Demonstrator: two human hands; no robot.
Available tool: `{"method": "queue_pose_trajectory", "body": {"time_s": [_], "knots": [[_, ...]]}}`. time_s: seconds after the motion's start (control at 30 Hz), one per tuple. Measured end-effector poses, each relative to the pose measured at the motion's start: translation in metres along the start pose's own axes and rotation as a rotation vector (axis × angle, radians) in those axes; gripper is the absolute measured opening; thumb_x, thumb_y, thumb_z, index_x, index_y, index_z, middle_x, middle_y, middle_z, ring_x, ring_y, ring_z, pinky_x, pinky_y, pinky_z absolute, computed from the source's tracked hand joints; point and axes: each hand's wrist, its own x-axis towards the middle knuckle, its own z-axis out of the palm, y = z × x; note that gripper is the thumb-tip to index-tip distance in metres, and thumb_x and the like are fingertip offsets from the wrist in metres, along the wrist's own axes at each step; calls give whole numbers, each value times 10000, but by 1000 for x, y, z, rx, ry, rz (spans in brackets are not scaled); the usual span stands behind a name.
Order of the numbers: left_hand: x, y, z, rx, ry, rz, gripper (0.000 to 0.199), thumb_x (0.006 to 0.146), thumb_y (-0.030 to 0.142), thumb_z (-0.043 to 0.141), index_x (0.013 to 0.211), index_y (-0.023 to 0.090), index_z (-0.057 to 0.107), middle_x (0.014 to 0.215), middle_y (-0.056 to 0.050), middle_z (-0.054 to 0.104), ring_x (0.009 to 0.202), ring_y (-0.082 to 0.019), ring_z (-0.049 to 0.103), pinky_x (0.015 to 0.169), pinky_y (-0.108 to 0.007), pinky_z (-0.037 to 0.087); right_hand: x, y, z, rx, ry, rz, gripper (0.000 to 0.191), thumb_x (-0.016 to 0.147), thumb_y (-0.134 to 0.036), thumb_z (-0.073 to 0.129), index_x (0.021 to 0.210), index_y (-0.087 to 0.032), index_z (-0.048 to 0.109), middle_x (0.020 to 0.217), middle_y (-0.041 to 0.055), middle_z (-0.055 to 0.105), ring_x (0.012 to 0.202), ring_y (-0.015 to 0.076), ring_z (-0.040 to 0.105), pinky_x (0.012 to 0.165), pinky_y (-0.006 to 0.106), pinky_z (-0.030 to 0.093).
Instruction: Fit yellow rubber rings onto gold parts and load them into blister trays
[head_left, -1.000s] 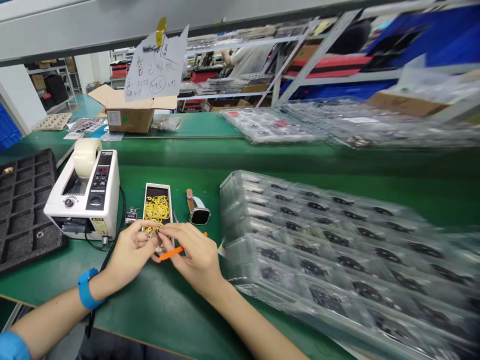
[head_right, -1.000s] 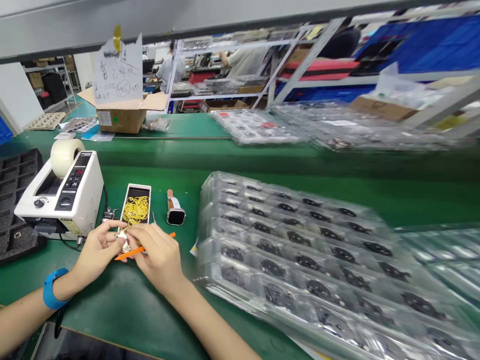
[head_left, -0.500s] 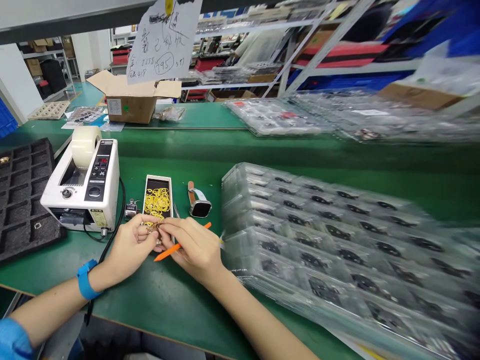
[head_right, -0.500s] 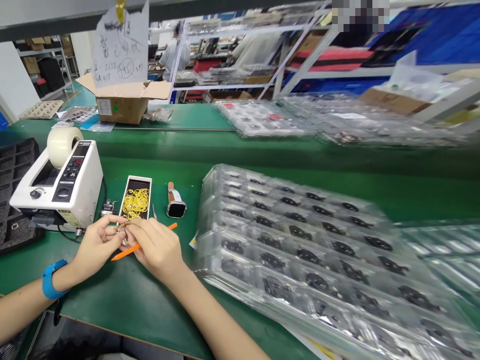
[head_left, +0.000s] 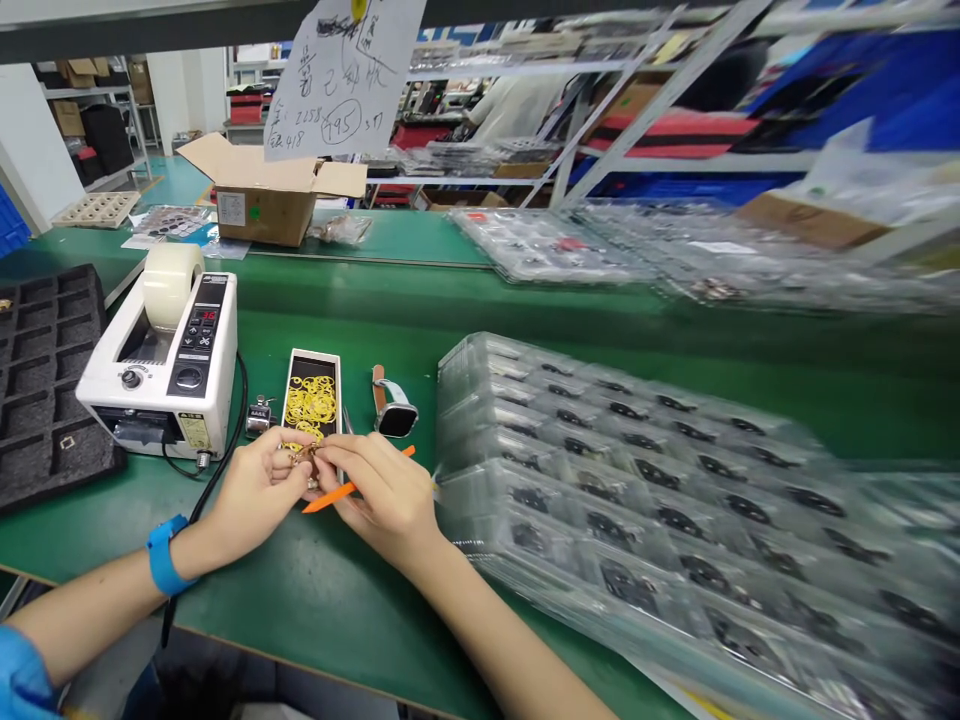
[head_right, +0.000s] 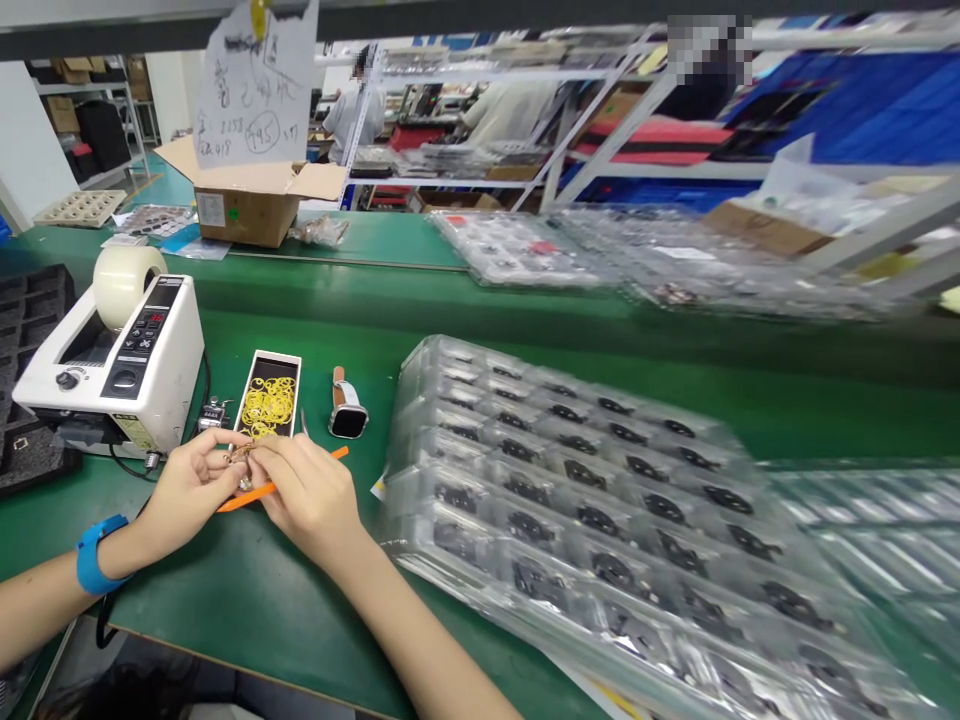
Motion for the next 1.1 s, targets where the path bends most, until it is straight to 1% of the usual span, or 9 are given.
{"method": "queue_pose_trajectory", "body": {"time_s": [0.17, 0.47, 0.57, 0.67, 0.73, 0.87, 0.97, 1.03, 1.1], "knots": [[0, 0, 0, 42, 8, 8, 227, 717, 198, 664, 916, 149, 566, 685, 0, 681, 652, -133, 662, 642, -232, 512, -1, -2, 0, -58, 19, -16, 131, 826, -77, 556, 915, -172, 574, 765, 82, 700, 607, 156, 578, 531, 263, 462], [1, 0, -2, 86, -14, 53, 231, 751, 225, 656, 946, 154, 555, 677, 5, 676, 673, -142, 669, 643, -238, 517, -5, -6, 6, 29, 42, 126, 119, 832, -84, 544, 867, -197, 556, 754, 59, 668, 682, 162, 620, 598, 269, 503], [5, 0, -4, 0, -10, -8, 275, 702, 261, 706, 886, 158, 529, 640, 21, 670, 576, -112, 634, 593, -228, 508, -3, -9, 7, 125, 29, 254, 118, 831, -96, 551, 862, -205, 521, 760, 44, 647, 670, 151, 609, 566, 253, 489], [9, 1, -5, -66, 7, -82, 317, 642, 318, 754, 772, 162, 510, 575, 34, 645, 509, -103, 602, 548, -225, 491, 0, -12, 0, 245, -7, 433, 98, 822, -167, 581, 871, -214, 510, 752, 10, 608, 541, 111, 505, 481, 230, 423], [10, 3, -7, -86, 18, -112, 328, 623, 338, 766, 738, 160, 516, 565, 29, 642, 515, -114, 612, 543, -225, 478, 3, -9, -7, 360, -10, 566, 88, 826, -236, 583, 885, -218, 520, 752, -2, 585, 510, 99, 443, 463, 227, 399], [9, 11, -10, -88, 12, -140, 292, 608, 299, 774, 727, 148, 553, 639, -12, 680, 586, -136, 646, 581, -228, 461, 9, 2, -19, 638, 15, 753, 188, 887, -384, 492, 860, -211, 559, 698, -2, 568, 513, 105, 455, 450, 223, 382], [7, 16, -13, -105, -62, -142, 212, 621, 251, 751, 705, 139, 592, 622, -5, 664, 591, -132, 640, 603, -231, 459, 13, 5, -23, 733, -184, 767, 220, 879, -414, 516, 823, -210, 574, 677, -4, 567, 554, 119, 501, 485, 231, 410], [8, 17, -14, -121, -109, -148, 162, 635, 232, 725, 688, 137, 604, 603, 2, 651, 572, -128, 631, 602, -237, 467, 13, 3, -23, 784, -365, 730, 196, 892, -394, 508, 839, -214, 563, 692, -5, 576, 595, 129, 533, 523, 240, 435], [8, 17, -14, -118, -129, -163, 139, 641, 223, 705, 672, 139, 598, 590, 8, 642, 540, -120, 616, 589, -242, 477, 12, -1, -22, 818, -469, 693, 192, 926, -372, 452, 856, -216, 538, 692, -8, 578, 602, 130, 540, 544, 247, 443]]}}
